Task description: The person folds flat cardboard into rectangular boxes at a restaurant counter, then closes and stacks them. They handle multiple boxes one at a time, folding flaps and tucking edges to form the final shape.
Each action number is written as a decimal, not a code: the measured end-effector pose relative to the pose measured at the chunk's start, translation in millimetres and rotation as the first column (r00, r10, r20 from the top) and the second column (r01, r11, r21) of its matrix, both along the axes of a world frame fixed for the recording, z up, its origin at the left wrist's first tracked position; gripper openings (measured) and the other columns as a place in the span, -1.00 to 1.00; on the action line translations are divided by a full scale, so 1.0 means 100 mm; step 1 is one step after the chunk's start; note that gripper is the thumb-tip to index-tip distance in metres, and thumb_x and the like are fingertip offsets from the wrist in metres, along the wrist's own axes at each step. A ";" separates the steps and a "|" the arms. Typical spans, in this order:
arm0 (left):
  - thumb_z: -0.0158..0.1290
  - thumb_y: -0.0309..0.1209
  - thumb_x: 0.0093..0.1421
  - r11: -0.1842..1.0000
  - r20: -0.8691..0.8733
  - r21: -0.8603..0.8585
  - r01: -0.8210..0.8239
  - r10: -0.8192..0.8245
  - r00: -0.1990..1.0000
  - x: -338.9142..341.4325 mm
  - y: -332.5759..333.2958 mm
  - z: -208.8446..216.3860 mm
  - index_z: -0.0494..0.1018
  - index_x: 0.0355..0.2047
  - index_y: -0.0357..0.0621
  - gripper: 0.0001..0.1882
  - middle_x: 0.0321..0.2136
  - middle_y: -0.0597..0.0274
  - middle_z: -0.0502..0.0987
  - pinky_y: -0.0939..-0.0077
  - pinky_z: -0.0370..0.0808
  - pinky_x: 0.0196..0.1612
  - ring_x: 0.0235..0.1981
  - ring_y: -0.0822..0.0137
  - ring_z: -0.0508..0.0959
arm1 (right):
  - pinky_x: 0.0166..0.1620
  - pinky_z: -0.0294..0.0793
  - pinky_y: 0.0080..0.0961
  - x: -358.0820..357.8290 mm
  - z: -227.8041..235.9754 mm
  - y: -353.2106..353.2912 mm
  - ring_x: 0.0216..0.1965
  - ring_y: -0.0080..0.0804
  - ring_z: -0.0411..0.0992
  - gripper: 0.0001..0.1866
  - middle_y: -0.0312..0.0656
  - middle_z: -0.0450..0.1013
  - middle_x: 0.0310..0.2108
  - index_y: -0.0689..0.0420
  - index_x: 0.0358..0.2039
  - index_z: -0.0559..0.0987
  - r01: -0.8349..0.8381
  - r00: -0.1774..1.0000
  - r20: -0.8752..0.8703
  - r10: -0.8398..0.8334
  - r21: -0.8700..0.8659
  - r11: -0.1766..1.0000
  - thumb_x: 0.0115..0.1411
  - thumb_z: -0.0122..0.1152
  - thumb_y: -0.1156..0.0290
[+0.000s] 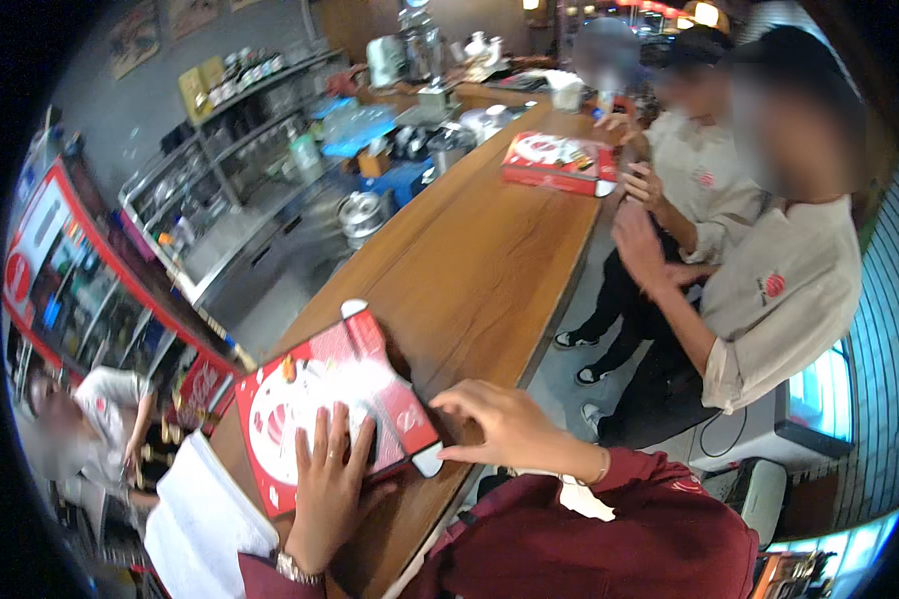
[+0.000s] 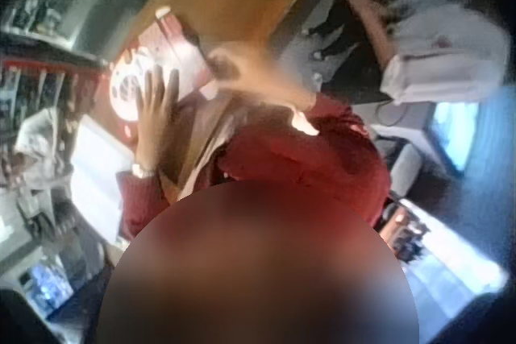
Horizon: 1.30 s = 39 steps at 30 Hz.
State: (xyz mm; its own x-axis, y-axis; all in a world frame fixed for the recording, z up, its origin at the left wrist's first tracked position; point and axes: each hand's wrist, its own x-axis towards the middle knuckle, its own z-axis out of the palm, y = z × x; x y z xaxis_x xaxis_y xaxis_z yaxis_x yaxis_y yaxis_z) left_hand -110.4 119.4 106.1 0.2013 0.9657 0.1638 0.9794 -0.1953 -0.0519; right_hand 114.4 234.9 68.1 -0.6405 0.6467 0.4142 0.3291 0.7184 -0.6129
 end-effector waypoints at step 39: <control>0.23 -0.12 -0.06 0.995 -0.028 0.071 -0.070 0.072 0.997 0.01 0.06 -0.11 0.15 0.25 0.15 -0.16 0.27 0.03 0.08 -0.11 0.08 0.23 0.28 -0.06 0.08 | -0.50 0.40 -0.46 -0.29 -0.06 -0.08 -0.42 -0.38 0.37 -0.75 -0.27 0.30 -0.45 0.08 -0.50 0.44 -0.056 0.991 0.136 -0.005 0.441 0.896 -0.05 0.35 0.28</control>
